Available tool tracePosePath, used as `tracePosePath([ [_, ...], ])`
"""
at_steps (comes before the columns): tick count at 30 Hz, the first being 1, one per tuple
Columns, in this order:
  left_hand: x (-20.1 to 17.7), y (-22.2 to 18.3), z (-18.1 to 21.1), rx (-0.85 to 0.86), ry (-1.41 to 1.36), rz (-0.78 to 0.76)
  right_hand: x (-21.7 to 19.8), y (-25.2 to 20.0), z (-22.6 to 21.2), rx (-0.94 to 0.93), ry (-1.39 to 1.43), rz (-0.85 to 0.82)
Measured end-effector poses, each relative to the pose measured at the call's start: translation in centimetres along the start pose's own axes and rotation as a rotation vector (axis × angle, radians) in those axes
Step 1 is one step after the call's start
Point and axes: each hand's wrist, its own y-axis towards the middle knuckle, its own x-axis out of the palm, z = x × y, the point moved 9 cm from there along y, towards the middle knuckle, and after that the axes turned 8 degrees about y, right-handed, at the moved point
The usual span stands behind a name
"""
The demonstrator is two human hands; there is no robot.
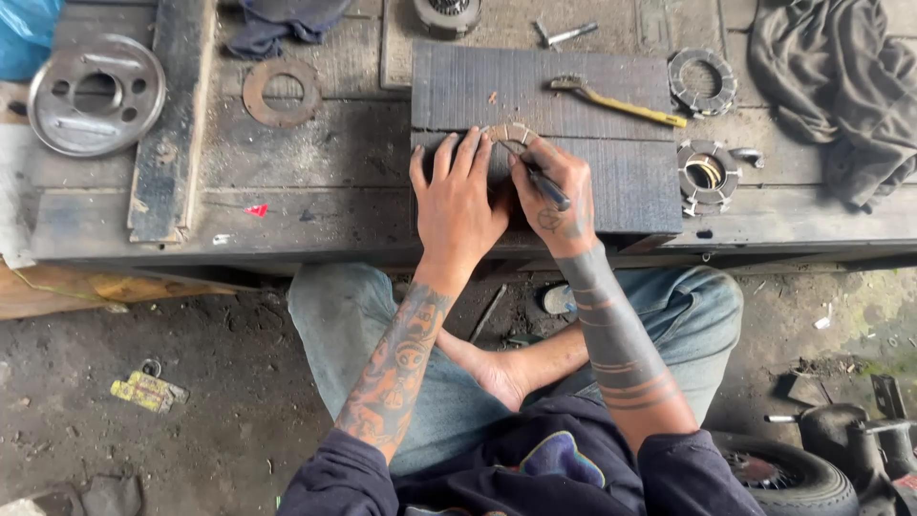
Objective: Marking and cleaning a motorcycle clutch plate using a pen, wire brush, and a small metal pick.
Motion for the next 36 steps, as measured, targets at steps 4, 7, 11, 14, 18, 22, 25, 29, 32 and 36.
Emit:
tracePosePath([
  [4, -0.8, 0.1, -0.1, -0.011, -0.021, -0.019, -1.0, -0.8, 1.7, 0.083, 0.126, 0.034],
  [7, -1.5, -0.2, 0.3, 0.040, -0.115, -0.010, -1.3, -1.7, 3.2, 0.167, 0.180, 0.042],
  [11, -1.5, -0.8, 0.3, 0.107, -0.156, 0.083, -1.6, -2.8, 5.2, 0.235, 0.257, -0.085],
  [14, -2.2, -1.0, 0.0, 0.149, -0.174, 0.139, -3.6, -3.0, 4.4, 0.278, 0.357, -0.123],
  [18, -2.7, -0.9, 0.6, 0.277, -0.118, 0.143, -7.0, -1.3, 1.1, 0.196, 0.218, -0.156],
  [22, -3.2, 0.0, 0.4, 0.302, -0.086, 0.069, -7.8, 0.3, -3.1, -0.030, -0.052, -0.173],
  [25, -3.9, 0.5, 0.2, 0.370, -0.141, 0.155, -4.6, 0.7, -5.9, -0.077, -0.340, -0.467],
  [29, -4.4, 1.4, 0.0, 0.410, -0.206, 0.196, -2.3, 0.3, -4.8, -0.102, -0.533, -0.567],
  [32, -4.3, 1.5, -0.3, 0.420, -0.224, 0.180, -2.2, -0.1, -3.6, -0.294, -0.694, -0.467],
  [36, -4.5, 1.1, -0.8, 0.431, -0.390, 0.142, -1.0, 0.4, -2.9, -0.195, -0.544, -0.678],
])
